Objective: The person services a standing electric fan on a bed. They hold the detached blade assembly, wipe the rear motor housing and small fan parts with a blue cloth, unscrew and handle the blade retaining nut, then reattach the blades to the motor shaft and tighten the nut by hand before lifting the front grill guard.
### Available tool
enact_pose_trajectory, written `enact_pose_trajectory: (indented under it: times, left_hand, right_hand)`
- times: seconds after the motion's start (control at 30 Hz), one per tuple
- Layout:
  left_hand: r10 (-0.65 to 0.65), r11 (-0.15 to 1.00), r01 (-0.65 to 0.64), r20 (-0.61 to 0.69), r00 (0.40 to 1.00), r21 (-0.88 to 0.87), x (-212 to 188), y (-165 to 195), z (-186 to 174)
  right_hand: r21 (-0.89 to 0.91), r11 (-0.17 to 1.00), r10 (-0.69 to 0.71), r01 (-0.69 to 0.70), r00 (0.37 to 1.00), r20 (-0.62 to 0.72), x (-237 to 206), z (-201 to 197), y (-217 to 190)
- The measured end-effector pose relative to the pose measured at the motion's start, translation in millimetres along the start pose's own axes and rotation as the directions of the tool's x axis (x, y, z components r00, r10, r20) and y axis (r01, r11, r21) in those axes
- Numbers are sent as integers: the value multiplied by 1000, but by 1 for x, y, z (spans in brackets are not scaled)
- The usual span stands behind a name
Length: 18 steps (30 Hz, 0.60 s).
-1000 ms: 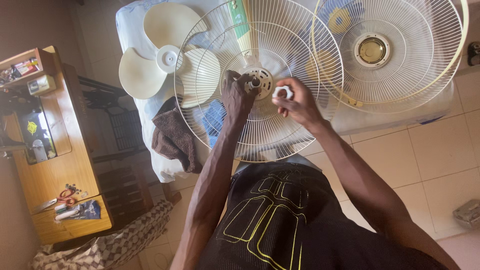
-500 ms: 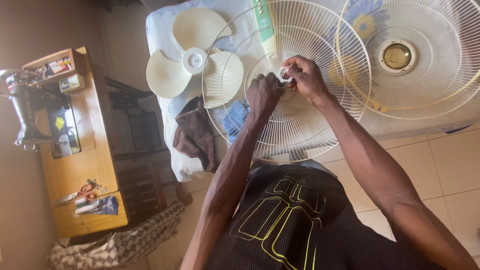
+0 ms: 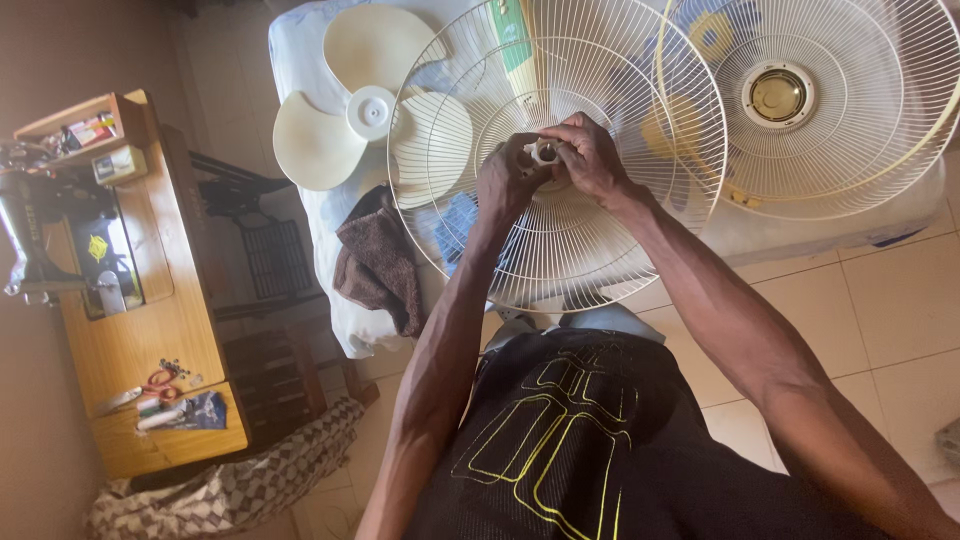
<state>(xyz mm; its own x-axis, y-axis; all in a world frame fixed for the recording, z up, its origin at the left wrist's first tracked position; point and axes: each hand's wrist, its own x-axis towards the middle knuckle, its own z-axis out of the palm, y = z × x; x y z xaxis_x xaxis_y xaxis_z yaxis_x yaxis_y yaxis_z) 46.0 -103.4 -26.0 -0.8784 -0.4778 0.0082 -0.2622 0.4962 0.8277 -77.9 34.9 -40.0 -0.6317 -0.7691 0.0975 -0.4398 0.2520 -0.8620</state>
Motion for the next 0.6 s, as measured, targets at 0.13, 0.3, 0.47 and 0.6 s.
enact_pose_trajectory:
  times: [0.13,0.3,0.47,0.6]
  left_hand:
    - [61,997,-57,-71,996,49,-5,6,0]
    - [8,997,-3,-66,998,75,-1,12,2]
    - [46,999,-43,-101,994,30,5,14,7]
    - [-11,993,24,-111,994,112,11,12,13]
  right_hand:
    - [8,999,-50,50,983,178,2,-22,2]
    - [-29,960,-260,278,926,272,17,-35,25]
    - [-61,939,-296,339,886,357,32,-38,43]
    - [-77,904,-361,420,848,388,38,-39,40]
